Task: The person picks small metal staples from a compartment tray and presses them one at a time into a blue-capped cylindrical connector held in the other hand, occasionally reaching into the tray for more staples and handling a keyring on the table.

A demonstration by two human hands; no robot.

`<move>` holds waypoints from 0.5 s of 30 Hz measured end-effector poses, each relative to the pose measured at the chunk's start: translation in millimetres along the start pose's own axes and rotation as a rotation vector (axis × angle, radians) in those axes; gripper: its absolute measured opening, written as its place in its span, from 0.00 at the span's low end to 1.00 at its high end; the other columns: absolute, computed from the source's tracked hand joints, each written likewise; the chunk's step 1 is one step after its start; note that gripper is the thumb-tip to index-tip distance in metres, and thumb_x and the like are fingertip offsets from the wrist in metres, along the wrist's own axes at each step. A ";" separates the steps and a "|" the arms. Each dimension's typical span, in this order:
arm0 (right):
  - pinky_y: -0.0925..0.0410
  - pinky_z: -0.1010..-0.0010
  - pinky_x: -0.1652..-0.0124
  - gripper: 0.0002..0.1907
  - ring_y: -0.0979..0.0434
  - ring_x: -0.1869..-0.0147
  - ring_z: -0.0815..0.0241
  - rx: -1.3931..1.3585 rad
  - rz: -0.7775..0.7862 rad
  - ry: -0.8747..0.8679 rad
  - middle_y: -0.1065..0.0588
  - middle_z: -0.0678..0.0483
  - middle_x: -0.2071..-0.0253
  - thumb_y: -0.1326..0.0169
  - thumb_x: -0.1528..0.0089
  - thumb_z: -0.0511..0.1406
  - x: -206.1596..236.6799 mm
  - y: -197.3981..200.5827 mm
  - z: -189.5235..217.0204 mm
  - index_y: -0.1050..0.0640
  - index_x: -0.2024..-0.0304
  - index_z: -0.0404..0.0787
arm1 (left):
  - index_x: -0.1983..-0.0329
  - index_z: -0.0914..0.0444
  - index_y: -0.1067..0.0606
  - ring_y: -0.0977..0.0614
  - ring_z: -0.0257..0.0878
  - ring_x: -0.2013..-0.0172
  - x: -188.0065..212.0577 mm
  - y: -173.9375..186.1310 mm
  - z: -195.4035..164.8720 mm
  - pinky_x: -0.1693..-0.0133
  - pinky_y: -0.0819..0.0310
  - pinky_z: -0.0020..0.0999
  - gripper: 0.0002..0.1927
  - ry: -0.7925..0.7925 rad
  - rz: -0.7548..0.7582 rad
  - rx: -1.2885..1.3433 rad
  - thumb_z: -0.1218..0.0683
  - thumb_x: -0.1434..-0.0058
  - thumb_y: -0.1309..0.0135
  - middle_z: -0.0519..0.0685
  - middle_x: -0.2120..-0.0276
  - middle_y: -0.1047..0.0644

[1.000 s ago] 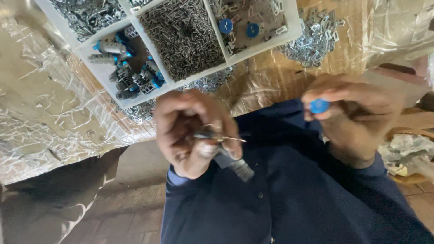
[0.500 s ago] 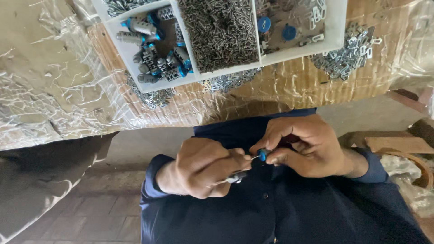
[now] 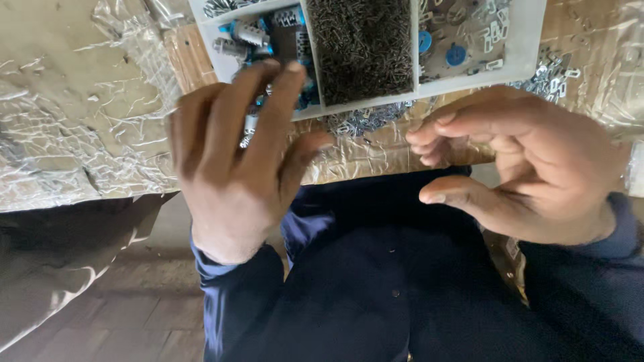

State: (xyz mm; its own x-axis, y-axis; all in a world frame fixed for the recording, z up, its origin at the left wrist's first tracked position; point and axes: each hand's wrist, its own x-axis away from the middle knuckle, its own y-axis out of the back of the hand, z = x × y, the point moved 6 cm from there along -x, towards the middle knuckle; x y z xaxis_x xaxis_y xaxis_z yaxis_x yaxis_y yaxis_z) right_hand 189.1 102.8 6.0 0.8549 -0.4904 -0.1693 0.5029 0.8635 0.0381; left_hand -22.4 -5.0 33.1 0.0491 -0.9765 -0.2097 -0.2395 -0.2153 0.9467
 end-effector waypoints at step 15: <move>0.18 0.73 0.47 0.07 0.16 0.47 0.56 0.063 0.089 0.024 0.24 0.42 0.53 0.43 0.29 0.21 -76.9 11.7 -19.3 0.27 0.50 0.25 | 0.53 0.61 0.19 0.19 0.44 0.55 -14.2 8.0 11.8 0.55 0.21 0.37 0.14 0.082 0.330 0.232 0.60 0.41 0.30 0.48 0.53 0.23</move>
State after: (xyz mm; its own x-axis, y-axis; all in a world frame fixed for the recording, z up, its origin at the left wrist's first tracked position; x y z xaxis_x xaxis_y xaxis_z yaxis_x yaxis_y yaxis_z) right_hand 126.8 152.9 0.5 0.8935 -0.4090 -0.1856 0.4332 0.8938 0.1157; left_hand -36.4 7.2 40.8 0.0080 -0.9921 0.1254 -0.4675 0.1071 0.8775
